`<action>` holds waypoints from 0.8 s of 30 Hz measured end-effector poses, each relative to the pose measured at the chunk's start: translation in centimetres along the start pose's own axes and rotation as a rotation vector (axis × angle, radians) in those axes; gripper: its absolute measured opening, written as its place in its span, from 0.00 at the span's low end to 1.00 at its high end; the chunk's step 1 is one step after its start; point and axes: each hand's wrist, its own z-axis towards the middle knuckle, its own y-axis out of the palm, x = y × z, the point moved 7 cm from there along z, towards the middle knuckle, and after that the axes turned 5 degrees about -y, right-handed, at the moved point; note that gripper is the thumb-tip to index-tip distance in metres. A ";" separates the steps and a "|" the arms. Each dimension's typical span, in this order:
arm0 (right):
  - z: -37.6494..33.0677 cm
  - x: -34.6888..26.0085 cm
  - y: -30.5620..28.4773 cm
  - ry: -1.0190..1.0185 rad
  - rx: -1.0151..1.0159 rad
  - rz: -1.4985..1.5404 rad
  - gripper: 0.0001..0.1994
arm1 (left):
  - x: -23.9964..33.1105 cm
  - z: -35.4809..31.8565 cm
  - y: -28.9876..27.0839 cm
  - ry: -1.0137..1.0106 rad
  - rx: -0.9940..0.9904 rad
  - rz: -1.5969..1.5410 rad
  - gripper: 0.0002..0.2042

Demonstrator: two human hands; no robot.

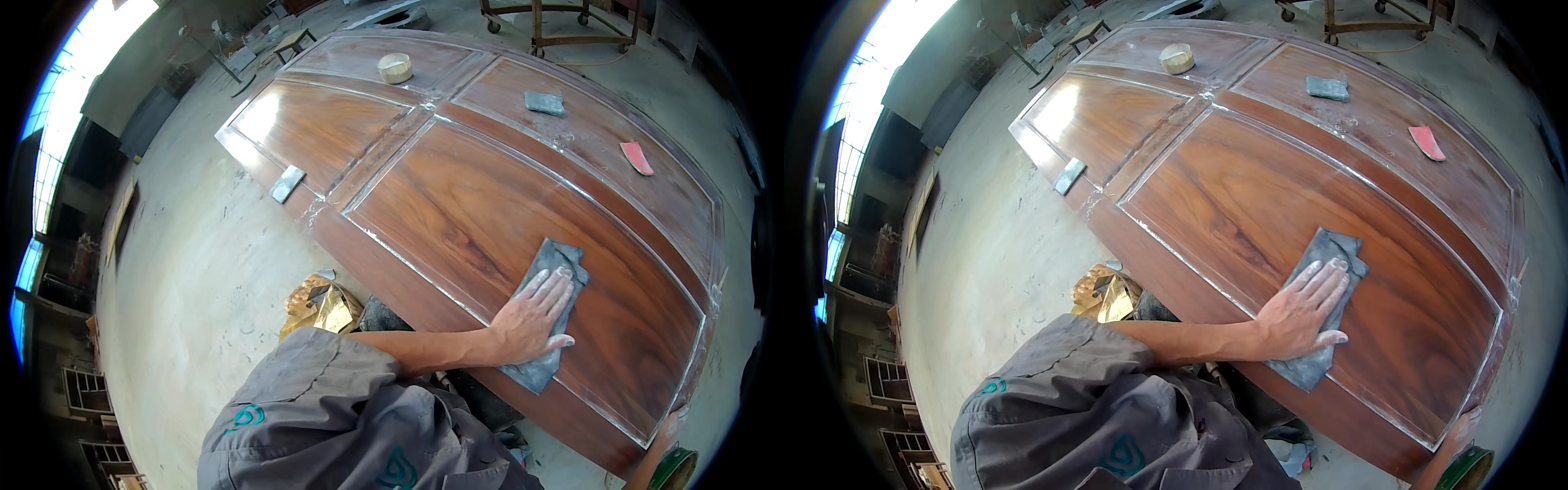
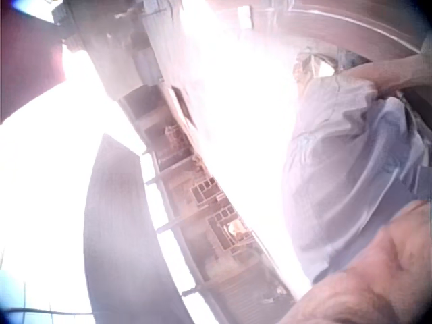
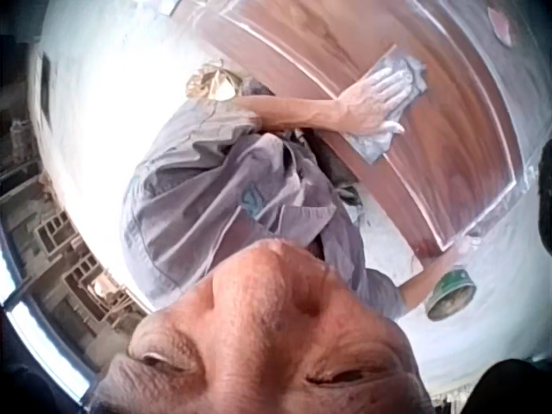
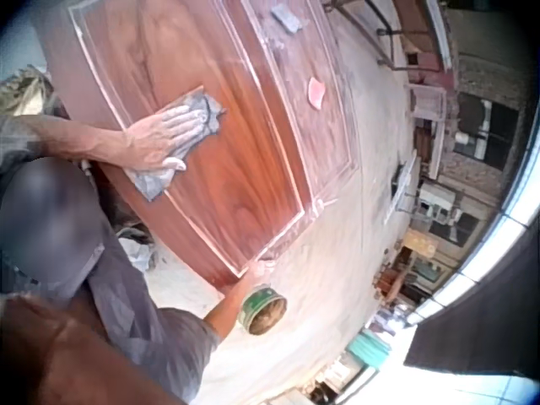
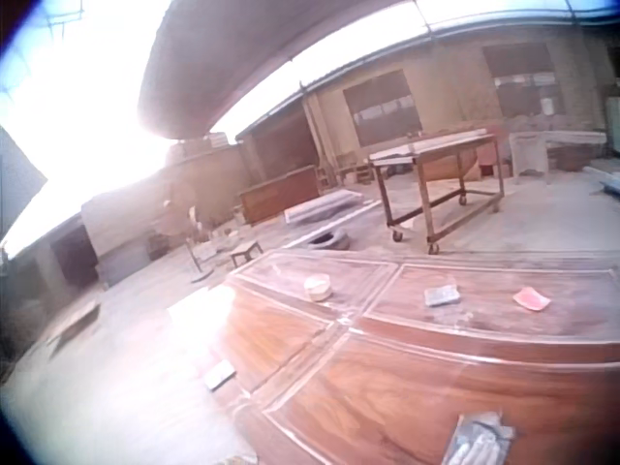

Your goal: The person wipes a large wooden cabinet with a cloth, moving across the surface to remove dust and residue. The person uses a yellow cloth to wipe the surface, then switches to a gray cloth to continue cleaning.

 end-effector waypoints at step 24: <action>-1.0 4.5 0.7 0.005 0.041 0.083 0.35 | -22.1 3.2 -7.3 -0.342 0.000 0.344 0.39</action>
